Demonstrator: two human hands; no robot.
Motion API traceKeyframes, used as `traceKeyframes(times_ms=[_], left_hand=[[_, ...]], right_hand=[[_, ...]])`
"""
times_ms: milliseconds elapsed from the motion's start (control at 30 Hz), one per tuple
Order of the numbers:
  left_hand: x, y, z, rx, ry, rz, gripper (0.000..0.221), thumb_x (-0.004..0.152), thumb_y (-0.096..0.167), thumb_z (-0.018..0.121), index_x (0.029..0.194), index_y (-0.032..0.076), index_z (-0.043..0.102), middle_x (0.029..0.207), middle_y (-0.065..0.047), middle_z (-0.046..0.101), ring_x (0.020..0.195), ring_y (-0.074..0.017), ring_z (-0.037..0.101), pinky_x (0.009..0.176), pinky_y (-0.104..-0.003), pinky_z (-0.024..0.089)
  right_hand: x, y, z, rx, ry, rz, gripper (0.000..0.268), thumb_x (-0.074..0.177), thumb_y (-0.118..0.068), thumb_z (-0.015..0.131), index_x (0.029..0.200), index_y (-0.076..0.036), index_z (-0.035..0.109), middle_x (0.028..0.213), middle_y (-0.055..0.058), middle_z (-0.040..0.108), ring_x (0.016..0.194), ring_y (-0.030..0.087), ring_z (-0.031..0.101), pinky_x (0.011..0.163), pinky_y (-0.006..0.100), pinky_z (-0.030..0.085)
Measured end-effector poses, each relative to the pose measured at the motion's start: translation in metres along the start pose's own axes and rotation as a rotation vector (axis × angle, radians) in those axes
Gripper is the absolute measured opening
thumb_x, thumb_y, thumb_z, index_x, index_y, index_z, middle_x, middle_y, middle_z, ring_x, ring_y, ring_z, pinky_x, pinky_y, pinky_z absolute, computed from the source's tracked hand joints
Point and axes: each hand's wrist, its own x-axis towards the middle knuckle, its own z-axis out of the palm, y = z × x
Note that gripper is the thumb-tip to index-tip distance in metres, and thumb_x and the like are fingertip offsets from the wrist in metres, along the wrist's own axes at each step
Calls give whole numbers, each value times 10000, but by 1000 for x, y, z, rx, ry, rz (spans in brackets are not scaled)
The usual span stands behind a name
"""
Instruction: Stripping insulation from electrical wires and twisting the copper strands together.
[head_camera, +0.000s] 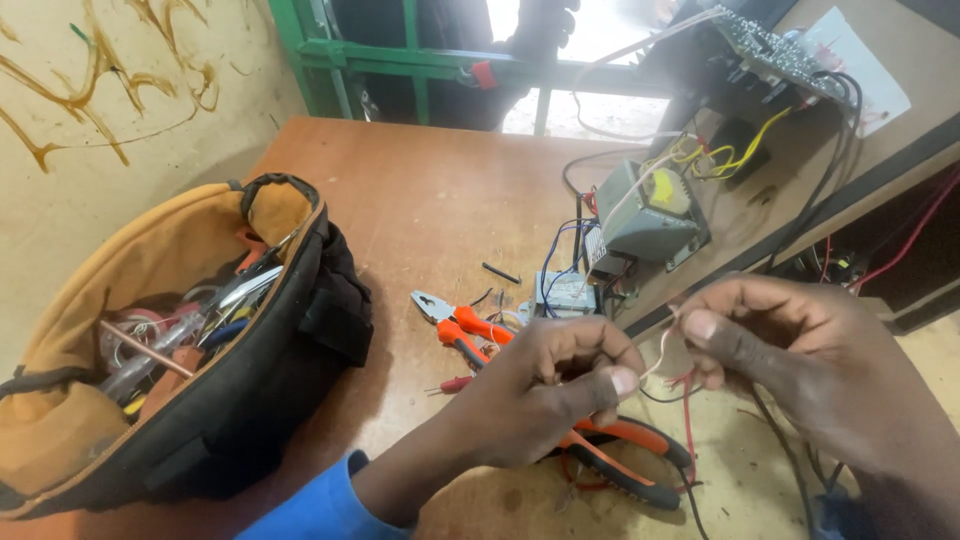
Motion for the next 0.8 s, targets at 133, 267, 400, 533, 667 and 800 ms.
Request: traceKeyframes(times_ms=[133, 267, 400, 533, 667, 800], left_hand=[[0, -4, 2, 24, -25, -24, 192, 1013, 244, 606, 1021, 63, 670, 763, 4, 601, 663, -84, 580, 591, -220, 428], [2, -13, 4, -119, -31, -69, 153, 999, 201, 618, 978, 51, 641, 698, -18, 579, 626, -76, 548, 579, -215, 408], [3, -12, 3, -202, -25, -79, 122, 995, 156, 612, 948, 45, 629, 700, -40, 594, 625, -100, 556, 614, -232, 436], [1, -8, 4, -208, -17, -82, 115, 985, 154, 630, 972, 41, 644, 715, -34, 605, 637, -95, 573, 624, -226, 454], [-1, -4, 6, -70, -9, -39, 218, 953, 305, 657, 961, 88, 634, 694, 21, 562, 620, -55, 516, 561, -210, 385], [0, 0, 7, 99, 15, 58, 183, 956, 292, 646, 929, 111, 637, 676, 86, 471, 616, -37, 419, 595, -221, 346]], right_hand=[[-5, -7, -2, -84, 65, -17, 212, 942, -48, 750, 868, 123, 851, 655, 278, 770, 578, 329, 645, 576, 405, 526], [-5, -15, -2, -25, 24, 33, 305, 902, -50, 636, 1075, 89, 845, 960, 221, 847, 848, 315, 739, 775, 415, 545], [-9, -21, -2, -57, 1, 133, 395, 766, 60, 751, 1142, 62, 873, 1026, 229, 928, 849, 384, 862, 820, 442, 661], [0, 4, -8, -181, -47, -45, 208, 821, -55, 829, 899, 63, 981, 588, 264, 853, 503, 302, 719, 503, 380, 567], [0, 5, -2, -271, 117, -103, 293, 839, -149, 860, 647, 73, 860, 482, 198, 691, 439, 219, 488, 424, 348, 377], [3, 14, -7, -297, 169, -189, 303, 881, -216, 837, 664, -30, 938, 544, 31, 458, 544, 126, 342, 479, 295, 246]])
